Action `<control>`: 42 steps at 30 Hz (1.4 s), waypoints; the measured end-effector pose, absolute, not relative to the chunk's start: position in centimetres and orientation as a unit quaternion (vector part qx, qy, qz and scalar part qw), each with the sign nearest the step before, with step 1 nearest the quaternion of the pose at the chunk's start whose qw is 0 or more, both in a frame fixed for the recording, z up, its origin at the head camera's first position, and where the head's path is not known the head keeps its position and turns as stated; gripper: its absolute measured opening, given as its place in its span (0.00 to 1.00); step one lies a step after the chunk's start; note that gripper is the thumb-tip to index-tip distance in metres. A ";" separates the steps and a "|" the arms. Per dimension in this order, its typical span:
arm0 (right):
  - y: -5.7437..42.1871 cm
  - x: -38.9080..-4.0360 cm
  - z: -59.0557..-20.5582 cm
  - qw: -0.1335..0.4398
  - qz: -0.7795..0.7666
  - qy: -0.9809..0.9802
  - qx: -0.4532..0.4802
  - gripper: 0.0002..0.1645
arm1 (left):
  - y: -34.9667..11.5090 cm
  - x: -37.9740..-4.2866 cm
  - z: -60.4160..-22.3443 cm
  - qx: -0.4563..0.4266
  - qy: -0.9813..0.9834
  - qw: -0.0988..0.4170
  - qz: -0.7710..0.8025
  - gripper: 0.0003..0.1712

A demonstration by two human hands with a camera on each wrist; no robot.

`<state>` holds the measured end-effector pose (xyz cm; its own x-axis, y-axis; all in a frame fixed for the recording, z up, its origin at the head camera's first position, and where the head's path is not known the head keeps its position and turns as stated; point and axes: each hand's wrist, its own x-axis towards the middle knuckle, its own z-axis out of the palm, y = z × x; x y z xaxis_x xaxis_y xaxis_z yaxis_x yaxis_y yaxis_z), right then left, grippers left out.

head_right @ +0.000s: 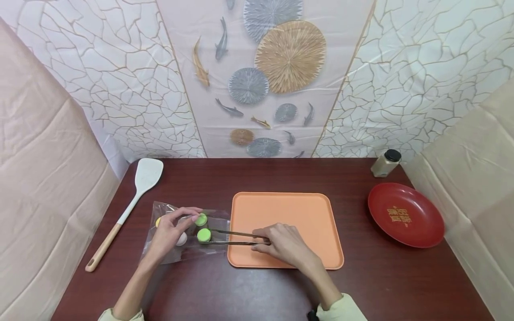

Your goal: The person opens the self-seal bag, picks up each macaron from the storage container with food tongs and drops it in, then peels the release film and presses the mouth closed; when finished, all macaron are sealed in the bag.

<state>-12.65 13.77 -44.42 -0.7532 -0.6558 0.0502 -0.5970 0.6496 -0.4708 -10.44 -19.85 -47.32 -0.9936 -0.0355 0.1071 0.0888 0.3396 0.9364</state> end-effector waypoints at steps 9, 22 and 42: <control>11.9 -13.4 -44.6 0.047 -0.222 0.900 -0.372 0.09 | -19.4 -10.6 -47.1 -0.017 -0.814 0.050 -0.578 0.05; 11.6 -13.7 -45.3 0.074 -0.239 0.899 -0.360 0.16 | -19.2 -10.6 -47.3 -0.017 -0.819 0.061 -0.570 0.05; 29.5 -8.0 -45.7 -0.178 -0.225 0.956 -0.066 0.22 | -19.7 -11.4 -49.9 -0.180 -0.852 0.158 -0.466 0.07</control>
